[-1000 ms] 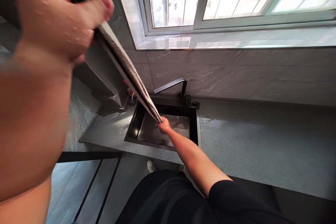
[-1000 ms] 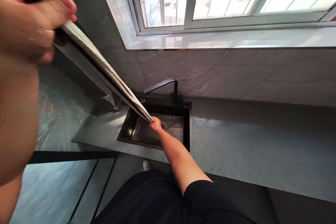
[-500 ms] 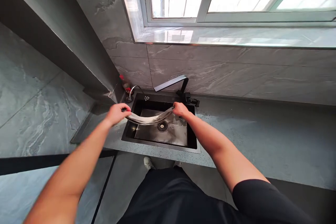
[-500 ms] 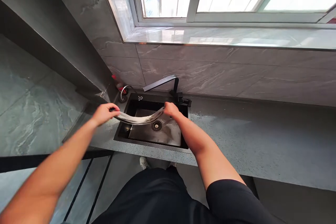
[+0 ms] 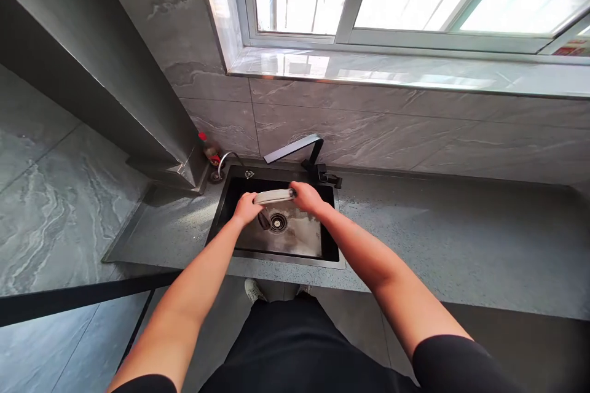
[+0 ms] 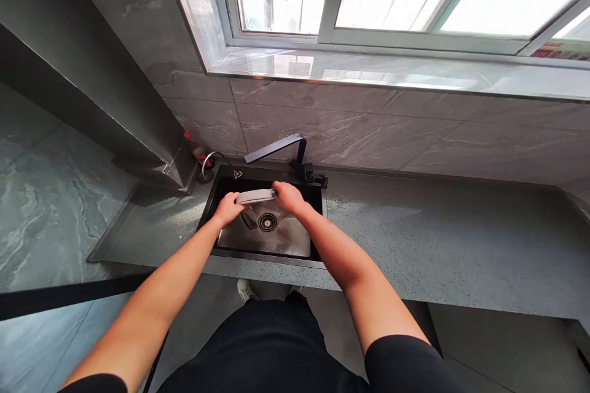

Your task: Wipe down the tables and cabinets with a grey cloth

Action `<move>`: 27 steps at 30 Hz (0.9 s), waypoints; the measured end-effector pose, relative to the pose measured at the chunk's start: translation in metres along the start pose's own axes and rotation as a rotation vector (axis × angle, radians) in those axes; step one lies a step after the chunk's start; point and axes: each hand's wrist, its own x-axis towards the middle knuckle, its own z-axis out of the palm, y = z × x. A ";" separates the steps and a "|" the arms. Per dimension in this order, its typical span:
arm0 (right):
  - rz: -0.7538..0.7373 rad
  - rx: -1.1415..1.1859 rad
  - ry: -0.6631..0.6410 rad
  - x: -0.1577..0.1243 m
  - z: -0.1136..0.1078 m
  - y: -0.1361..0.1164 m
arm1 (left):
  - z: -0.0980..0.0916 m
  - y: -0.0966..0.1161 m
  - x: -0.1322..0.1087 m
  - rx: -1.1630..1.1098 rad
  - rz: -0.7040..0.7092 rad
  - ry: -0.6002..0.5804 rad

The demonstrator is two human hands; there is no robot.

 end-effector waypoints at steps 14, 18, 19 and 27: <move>0.190 0.953 0.011 -0.028 0.154 0.024 | 0.008 0.097 0.025 -0.177 -0.231 -0.048; 0.285 1.067 0.022 -0.029 0.139 0.043 | -0.005 0.068 0.048 -0.371 -0.364 0.004; 0.309 1.089 0.004 -0.029 0.134 0.048 | -0.005 0.058 0.054 -0.415 -0.395 0.015; 0.574 1.320 -0.232 -0.012 0.128 0.045 | 0.045 -0.028 0.047 -0.673 -0.495 0.229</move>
